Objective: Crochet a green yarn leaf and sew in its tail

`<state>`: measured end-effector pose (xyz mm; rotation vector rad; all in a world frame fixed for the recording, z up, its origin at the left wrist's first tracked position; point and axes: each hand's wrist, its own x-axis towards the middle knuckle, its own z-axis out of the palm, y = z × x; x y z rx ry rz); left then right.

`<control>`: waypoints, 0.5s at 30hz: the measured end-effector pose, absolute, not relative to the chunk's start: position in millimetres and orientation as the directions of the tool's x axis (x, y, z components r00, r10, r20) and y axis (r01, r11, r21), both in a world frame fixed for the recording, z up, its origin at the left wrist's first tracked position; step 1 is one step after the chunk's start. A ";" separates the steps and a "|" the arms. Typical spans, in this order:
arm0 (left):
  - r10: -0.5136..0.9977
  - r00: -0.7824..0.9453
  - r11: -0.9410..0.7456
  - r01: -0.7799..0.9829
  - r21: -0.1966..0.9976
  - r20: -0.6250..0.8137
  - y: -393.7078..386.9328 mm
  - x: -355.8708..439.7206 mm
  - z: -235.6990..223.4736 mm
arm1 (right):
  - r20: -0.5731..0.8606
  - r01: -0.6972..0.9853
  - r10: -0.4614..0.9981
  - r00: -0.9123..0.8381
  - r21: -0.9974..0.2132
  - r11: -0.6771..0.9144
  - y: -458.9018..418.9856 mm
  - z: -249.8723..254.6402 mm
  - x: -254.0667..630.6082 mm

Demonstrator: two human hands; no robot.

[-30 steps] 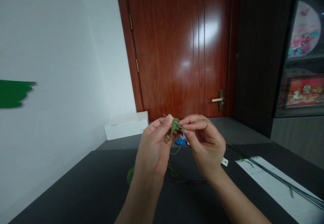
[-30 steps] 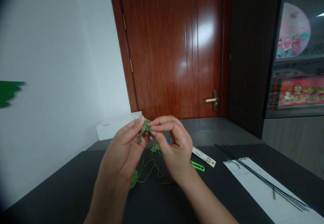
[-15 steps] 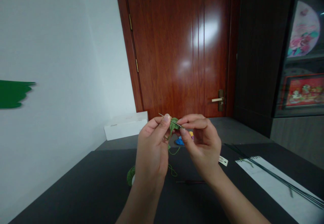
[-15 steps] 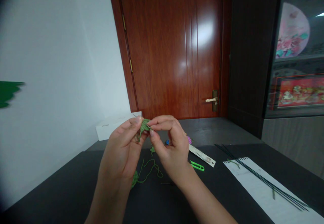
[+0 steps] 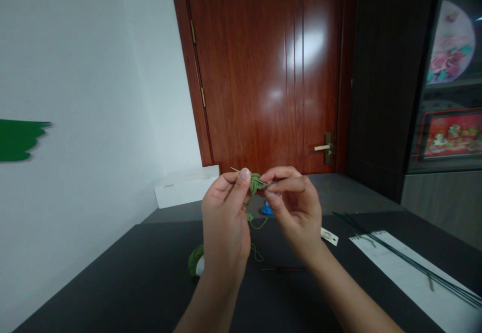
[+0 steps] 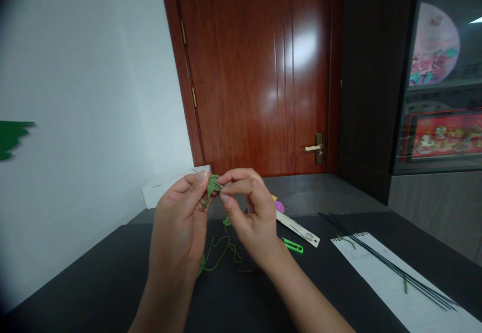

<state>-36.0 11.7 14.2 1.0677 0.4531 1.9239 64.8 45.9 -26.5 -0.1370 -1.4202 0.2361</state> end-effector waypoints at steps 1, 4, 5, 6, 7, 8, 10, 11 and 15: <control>0.815 -0.281 -0.575 -0.501 0.647 0.507 11.7 -35.9 13.8 | 0.959 -0.097 0.253 0.127 -0.242 0.965 45.8 -26.1 64.2; 0.793 -0.317 -0.608 -0.469 0.640 0.521 11.6 -36.1 12.2 | 0.946 -0.187 0.293 0.142 -0.265 0.946 45.9 -25.1 61.7; 0.786 -0.320 -0.617 -0.458 0.640 0.529 11.6 -36.1 11.6 | 0.941 -0.211 0.302 0.151 -0.268 0.940 46.1 -24.9 60.9; 0.779 -0.325 -0.626 -0.445 0.640 0.536 11.4 -36.1 11.0 | 0.938 -0.220 0.307 0.161 -0.269 0.938 46.4 -24.8 60.3; 0.771 -0.332 -0.636 -0.431 0.640 0.543 11.3 -36.0 10.5 | 0.936 -0.213 0.309 0.170 -0.271 0.939 46.7 -24.8 60.0; 0.763 -0.343 -0.647 -0.416 0.639 0.549 11.1 -35.8 10.0 | 0.934 -0.190 0.308 0.182 -0.274 0.943 46.8 -24.8 60.1; 0.742 -0.369 -0.670 -0.385 0.635 0.560 10.7 -35.2 9.1 | 0.929 -0.112 0.301 0.216 -0.282 0.953 46.0 -24.8 60.9; 0.728 -0.383 -0.684 -0.366 0.630 0.568 10.4 -35.0 8.6 | 0.925 -0.071 0.298 0.237 -0.290 0.954 45.1 -24.6 61.4; 0.632 -0.441 -0.770 -0.266 0.580 0.637 8.5 -34.5 6.9 | 0.890 0.007 0.361 0.279 -0.378 0.926 38.2 -23.4 61.6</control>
